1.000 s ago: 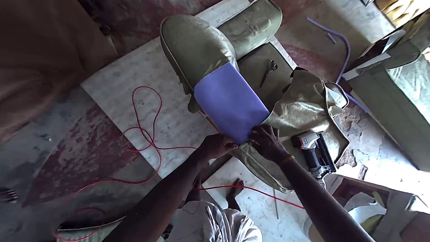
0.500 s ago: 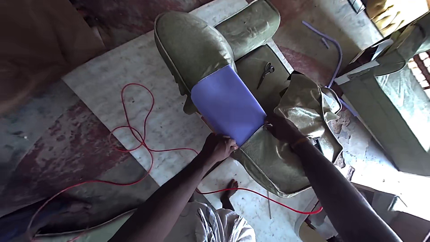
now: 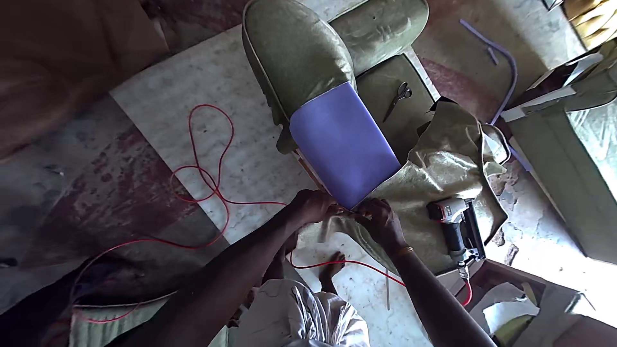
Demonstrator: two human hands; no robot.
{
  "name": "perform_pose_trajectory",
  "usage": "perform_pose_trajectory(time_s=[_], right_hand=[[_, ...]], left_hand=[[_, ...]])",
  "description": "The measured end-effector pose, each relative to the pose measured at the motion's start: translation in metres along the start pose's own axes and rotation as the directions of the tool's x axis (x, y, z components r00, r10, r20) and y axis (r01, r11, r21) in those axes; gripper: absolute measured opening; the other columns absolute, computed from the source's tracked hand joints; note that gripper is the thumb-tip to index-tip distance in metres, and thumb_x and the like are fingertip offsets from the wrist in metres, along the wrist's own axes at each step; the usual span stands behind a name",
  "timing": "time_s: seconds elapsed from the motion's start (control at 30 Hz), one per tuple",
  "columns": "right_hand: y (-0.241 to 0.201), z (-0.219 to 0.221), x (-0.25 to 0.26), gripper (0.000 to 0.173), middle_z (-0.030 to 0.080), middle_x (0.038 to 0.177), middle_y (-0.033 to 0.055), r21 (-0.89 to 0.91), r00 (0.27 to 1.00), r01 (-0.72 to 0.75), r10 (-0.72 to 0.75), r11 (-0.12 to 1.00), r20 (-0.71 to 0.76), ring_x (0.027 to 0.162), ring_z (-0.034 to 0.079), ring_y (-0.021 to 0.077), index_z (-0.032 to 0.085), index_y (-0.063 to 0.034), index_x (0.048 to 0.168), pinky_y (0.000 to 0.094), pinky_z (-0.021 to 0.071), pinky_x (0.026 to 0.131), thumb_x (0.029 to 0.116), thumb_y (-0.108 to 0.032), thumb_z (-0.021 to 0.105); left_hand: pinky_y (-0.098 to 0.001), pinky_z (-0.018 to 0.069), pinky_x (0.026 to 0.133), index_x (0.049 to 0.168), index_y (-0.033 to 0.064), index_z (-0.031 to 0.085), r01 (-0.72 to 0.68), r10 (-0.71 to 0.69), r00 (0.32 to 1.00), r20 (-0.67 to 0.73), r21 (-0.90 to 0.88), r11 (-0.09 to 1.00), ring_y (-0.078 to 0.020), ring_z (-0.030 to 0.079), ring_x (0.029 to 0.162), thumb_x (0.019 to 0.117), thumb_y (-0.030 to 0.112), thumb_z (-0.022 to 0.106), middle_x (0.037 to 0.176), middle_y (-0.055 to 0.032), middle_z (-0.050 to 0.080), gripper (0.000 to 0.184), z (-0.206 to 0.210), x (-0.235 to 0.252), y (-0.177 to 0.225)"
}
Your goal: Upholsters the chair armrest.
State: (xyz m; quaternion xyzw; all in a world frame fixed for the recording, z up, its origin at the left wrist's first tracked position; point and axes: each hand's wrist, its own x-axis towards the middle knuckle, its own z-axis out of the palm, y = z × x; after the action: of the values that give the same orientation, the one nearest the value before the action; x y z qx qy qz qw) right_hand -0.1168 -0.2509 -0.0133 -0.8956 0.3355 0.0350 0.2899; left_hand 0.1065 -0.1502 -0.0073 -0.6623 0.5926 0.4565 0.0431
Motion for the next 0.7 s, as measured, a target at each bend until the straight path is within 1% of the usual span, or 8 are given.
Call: perform_pose_trajectory(time_s=[0.13,0.2,0.3,0.5,0.57,0.6,0.63,0.7], right_hand=[[-0.019,0.001,0.011,0.034,0.071,0.098,0.0082,-0.114,0.988,-0.152,0.155,0.982,0.023,0.097,0.068,0.0292,0.071,-0.0099,0.089,0.0524,0.0565,0.08,0.0887,-0.044,0.078],[-0.027,0.008,0.022,0.034,0.071,0.096,0.0103,-0.184,0.977,-0.209,0.211,0.96,-0.008,0.098,0.069,0.0321,0.069,-0.0084,0.087,0.0543,0.0566,0.076,0.0883,-0.041,0.078],[-0.038,0.019,0.042,0.037,0.072,0.094,0.0119,-0.284,0.944,-0.321,0.33,0.904,-0.019,0.098,0.07,0.0334,0.069,-0.0075,0.084,0.0558,0.0557,0.074,0.0875,-0.043,0.076],[-0.028,0.025,0.036,0.038,0.068,0.08,0.0092,-0.329,0.976,-0.215,0.187,0.92,-0.116,0.084,0.071,0.0297,0.062,-0.0095,0.073,0.0507,0.0544,0.063,0.0861,-0.043,0.074],[-0.017,0.004,0.022,0.032,0.07,0.094,0.007,-0.13,0.99,-0.14,0.134,0.982,-0.051,0.091,0.069,0.0264,0.07,-0.012,0.089,0.0504,0.0572,0.072,0.0905,-0.044,0.076],[-0.009,-0.01,0.006,0.031,0.071,0.108,0.0049,-0.06,0.99,-0.122,0.117,0.991,-0.081,0.099,0.07,0.0221,0.074,-0.0142,0.105,0.0475,0.0605,0.083,0.092,-0.042,0.075],[-0.001,-0.025,-0.015,0.039,0.07,0.119,0.0083,-0.057,0.976,-0.157,0.147,0.986,-0.158,0.11,0.067,0.0252,0.072,-0.0122,0.118,0.0499,0.057,0.095,0.0927,-0.042,0.074],[0.026,-0.052,-0.06,0.058,0.06,0.135,0.0254,-0.118,0.88,-0.368,0.305,0.922,-0.364,0.129,0.054,0.0441,0.061,-0.0005,0.132,0.0632,0.0404,0.109,0.0921,-0.041,0.073]], left_hand=[[-0.0577,0.0537,0.078,0.101,0.0117,0.07,0.022,-0.021,0.999,0.029,-0.041,0.999,-0.0322,0.07,0.094,0.1055,0.058,0.041,0.094,-0.0121,0.072,0.055,0.004,0.018,-0.019],[-0.0582,0.053,0.081,0.103,0.0121,0.073,-0.026,0.024,0.994,-0.103,-0.016,1.0,-0.0333,0.071,0.097,0.1056,0.053,0.048,0.099,-0.0128,0.074,0.048,0.014,0.032,-0.034],[-0.0603,0.0505,0.095,0.119,0.0084,0.072,-0.076,0.079,0.957,-0.28,0.023,0.997,-0.0371,0.067,0.113,0.0995,0.034,0.063,0.118,-0.0173,0.071,0.033,0.025,0.062,-0.05],[-0.0581,0.0506,0.094,0.115,0.0085,0.072,-0.118,0.118,0.879,-0.462,0.029,0.993,-0.0357,0.068,0.11,0.0972,0.037,0.066,0.113,-0.0168,0.072,0.034,0.049,0.077,-0.059],[-0.0584,0.0495,0.097,0.118,0.008,0.071,-0.097,0.09,0.9,-0.426,0.006,0.995,-0.0362,0.067,0.113,0.0988,0.038,0.064,0.116,-0.0175,0.072,0.036,0.046,0.079,-0.057],[-0.0583,0.0494,0.096,0.118,0.0089,0.071,-0.093,0.086,0.906,-0.415,0.004,0.996,-0.0357,0.067,0.112,0.0992,0.038,0.063,0.115,-0.0167,0.072,0.036,0.045,0.08,-0.057],[-0.0592,0.049,0.096,0.118,0.0095,0.071,-0.106,0.094,0.902,-0.421,-0.005,0.994,-0.0355,0.067,0.112,0.099,0.039,0.063,0.115,-0.0163,0.072,0.036,0.046,0.081,-0.059],[-0.0603,0.0475,0.099,0.121,0.0103,0.071,-0.141,0.118,0.893,-0.434,-0.021,0.99,-0.0348,0.067,0.114,0.0999,0.041,0.061,0.118,-0.0156,0.072,0.038,0.049,0.085,-0.063]])
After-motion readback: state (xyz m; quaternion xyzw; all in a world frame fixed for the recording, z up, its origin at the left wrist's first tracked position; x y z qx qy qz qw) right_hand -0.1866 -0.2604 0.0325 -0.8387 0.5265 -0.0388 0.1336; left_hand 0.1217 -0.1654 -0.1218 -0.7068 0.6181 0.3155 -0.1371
